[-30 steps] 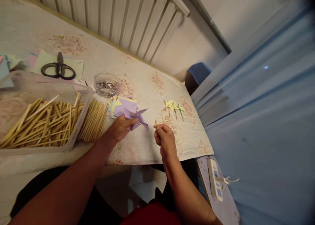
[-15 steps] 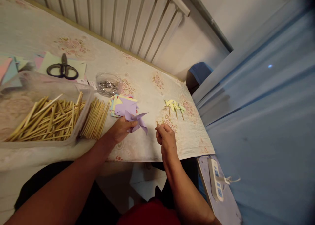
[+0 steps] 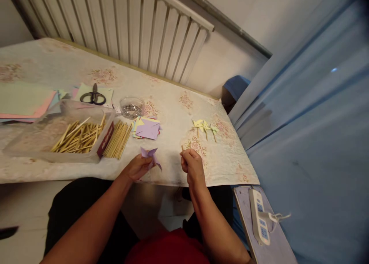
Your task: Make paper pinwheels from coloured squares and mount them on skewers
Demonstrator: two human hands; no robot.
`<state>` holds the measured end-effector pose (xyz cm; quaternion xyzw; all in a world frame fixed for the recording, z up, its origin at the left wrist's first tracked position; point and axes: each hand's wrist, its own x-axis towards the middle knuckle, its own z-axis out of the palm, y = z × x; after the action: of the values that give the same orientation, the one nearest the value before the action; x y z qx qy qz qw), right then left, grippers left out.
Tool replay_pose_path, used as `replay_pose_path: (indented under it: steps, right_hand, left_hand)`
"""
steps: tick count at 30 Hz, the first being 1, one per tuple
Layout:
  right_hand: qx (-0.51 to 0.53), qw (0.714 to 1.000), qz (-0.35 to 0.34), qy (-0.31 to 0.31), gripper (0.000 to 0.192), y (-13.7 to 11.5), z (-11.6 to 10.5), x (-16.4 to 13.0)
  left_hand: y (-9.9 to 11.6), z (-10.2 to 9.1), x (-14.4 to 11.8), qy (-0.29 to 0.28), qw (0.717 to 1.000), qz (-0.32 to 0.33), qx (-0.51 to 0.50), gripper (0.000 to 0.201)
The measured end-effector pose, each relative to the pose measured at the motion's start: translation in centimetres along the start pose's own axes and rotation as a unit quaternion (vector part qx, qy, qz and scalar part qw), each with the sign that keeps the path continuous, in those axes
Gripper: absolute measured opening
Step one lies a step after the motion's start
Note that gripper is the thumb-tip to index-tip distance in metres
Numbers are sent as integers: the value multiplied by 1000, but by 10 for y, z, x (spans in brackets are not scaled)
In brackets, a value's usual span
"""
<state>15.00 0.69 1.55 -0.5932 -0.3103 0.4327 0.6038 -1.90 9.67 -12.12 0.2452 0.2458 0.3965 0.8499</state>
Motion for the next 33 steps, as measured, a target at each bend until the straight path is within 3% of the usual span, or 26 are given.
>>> replay_pose_path:
  steps: [13,33]
  right_hand:
    - [56,997,-9,-56,16,-12,-24,-26]
    - [96,992,15,-82,14,-28,-37,-35]
  left_hand:
    - [-7,6,-7,64,997,36,-34,20]
    - [-6,10,-8,73,996,40,-32,17]
